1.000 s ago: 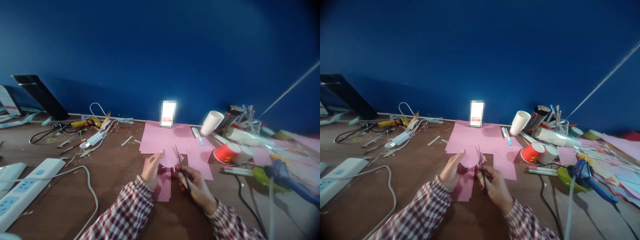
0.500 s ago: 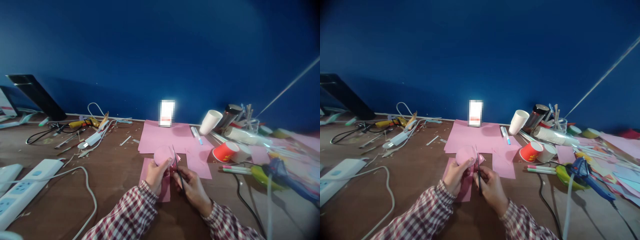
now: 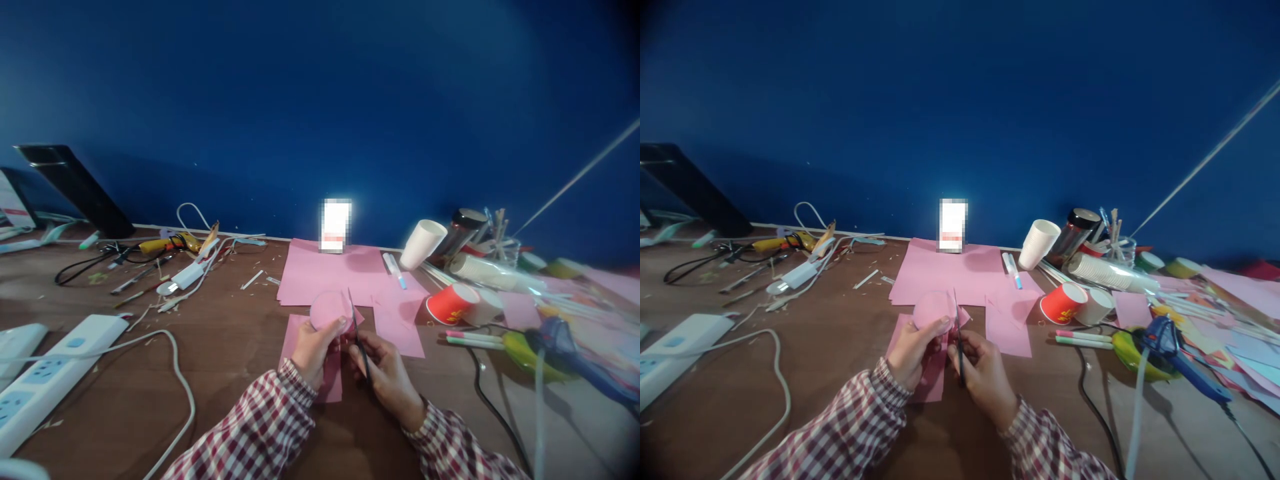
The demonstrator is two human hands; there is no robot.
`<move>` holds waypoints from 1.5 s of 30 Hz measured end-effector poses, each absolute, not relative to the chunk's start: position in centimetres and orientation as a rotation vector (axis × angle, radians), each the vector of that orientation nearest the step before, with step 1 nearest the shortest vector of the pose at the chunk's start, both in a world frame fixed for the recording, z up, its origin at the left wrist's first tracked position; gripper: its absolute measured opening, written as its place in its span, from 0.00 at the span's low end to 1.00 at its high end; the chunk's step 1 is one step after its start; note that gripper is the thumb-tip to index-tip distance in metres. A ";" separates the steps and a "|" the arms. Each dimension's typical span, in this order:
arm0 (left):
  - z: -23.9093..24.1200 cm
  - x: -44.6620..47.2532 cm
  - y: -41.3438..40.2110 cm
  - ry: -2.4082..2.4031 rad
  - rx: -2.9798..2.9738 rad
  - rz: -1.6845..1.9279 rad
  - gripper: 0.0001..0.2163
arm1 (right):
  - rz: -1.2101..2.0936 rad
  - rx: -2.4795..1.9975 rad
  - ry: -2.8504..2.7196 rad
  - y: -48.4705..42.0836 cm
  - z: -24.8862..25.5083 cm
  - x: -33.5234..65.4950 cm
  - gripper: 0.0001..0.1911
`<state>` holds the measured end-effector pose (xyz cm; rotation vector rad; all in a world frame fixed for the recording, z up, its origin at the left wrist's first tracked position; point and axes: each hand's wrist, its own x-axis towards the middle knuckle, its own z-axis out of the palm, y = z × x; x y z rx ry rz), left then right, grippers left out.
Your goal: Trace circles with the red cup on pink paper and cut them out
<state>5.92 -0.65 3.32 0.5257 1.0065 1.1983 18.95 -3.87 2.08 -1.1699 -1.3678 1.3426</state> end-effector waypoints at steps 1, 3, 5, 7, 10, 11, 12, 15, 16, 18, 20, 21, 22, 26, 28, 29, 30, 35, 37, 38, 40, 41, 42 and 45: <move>3.4 5.9 -0.6 1.000 0.527 1.194 0.12 | 1.340 -1.167 -1.369 -3.9 2.1 18.9 0.18; 3.4 5.9 -0.6 0.987 0.530 1.189 0.12 | 1.337 -1.159 -1.369 -3.9 2.3 18.9 0.17; 3.5 5.9 -0.6 0.982 0.522 1.193 0.13 | 1.334 -1.159 -1.366 -3.9 2.3 18.8 0.17; 3.5 5.9 -0.6 0.989 0.511 1.195 0.13 | 1.329 -1.167 -1.367 -3.9 2.4 18.8 0.17; 3.5 5.9 -0.6 0.995 0.513 1.193 0.13 | 1.312 -1.174 -1.374 -3.8 2.3 18.9 0.17; 3.5 5.9 -0.6 0.992 0.520 1.192 0.12 | 1.311 -1.176 -1.375 -3.9 2.3 18.9 0.17; 3.4 5.9 -0.6 0.986 0.525 1.193 0.12 | 1.315 -1.178 -1.375 -3.9 2.3 18.9 0.17; 3.4 5.8 -0.6 0.973 0.534 1.194 0.13 | 1.323 -1.181 -1.380 -3.9 2.3 19.0 0.16; 3.4 5.8 -0.6 0.972 0.533 1.193 0.13 | 1.320 -1.180 -1.382 -3.9 2.3 19.0 0.16; 3.4 5.8 -0.5 0.966 0.531 1.195 0.13 | 1.310 -1.178 -1.393 -3.9 2.4 19.0 0.17; 3.4 5.8 -0.5 0.961 0.529 1.195 0.13 | 1.310 -1.182 -1.401 -3.9 2.6 19.0 0.17; 3.4 5.7 -0.5 0.959 0.531 1.193 0.12 | 1.312 -1.185 -1.404 -3.9 2.7 19.0 0.18; 3.4 5.7 -0.5 0.960 0.534 1.194 0.12 | 1.314 -1.189 -1.404 -3.9 2.7 19.1 0.18; 3.3 5.7 -0.6 0.966 0.551 1.190 0.11 | 1.328 -1.199 -1.398 -3.9 2.7 19.1 0.17; 3.3 5.7 -0.6 0.970 0.553 1.182 0.11 | 1.330 -1.203 -1.392 -3.9 2.6 19.1 0.16; 3.4 5.7 -0.6 0.971 0.549 1.179 0.11 | 1.329 -1.204 -1.391 -3.9 2.6 19.2 0.16; 3.4 5.7 -0.6 0.972 0.543 1.180 0.11 | 1.329 -1.206 -1.389 -3.9 2.5 19.2 0.16; 3.6 5.8 -0.6 0.979 0.507 1.195 0.12 | 1.344 -1.207 -1.384 -3.7 2.6 19.2 0.17; 3.6 5.8 -0.5 0.975 0.508 1.190 0.13 | 1.362 -1.204 -1.371 -3.7 2.7 19.2 0.18; 3.5 5.8 -0.5 0.975 0.510 1.185 0.13 | 1.373 -1.204 -1.364 -3.7 2.7 19.2 0.18; 3.5 5.7 -0.4 0.972 0.517 1.175 0.12 | 1.386 -1.197 -1.357 -3.7 2.8 19.3 0.19; 3.4 5.7 -0.4 0.966 0.525 1.171 0.12 | 1.385 -1.193 -1.358 -3.7 2.8 19.3 0.19; 3.5 5.6 -0.4 0.959 0.536 1.167 0.12 | 1.384 -1.188 -1.361 -3.7 2.8 19.4 0.18; 3.7 5.4 -0.3 0.963 0.568 1.146 0.12 | 1.386 -1.188 -1.359 -3.7 2.9 19.4 0.18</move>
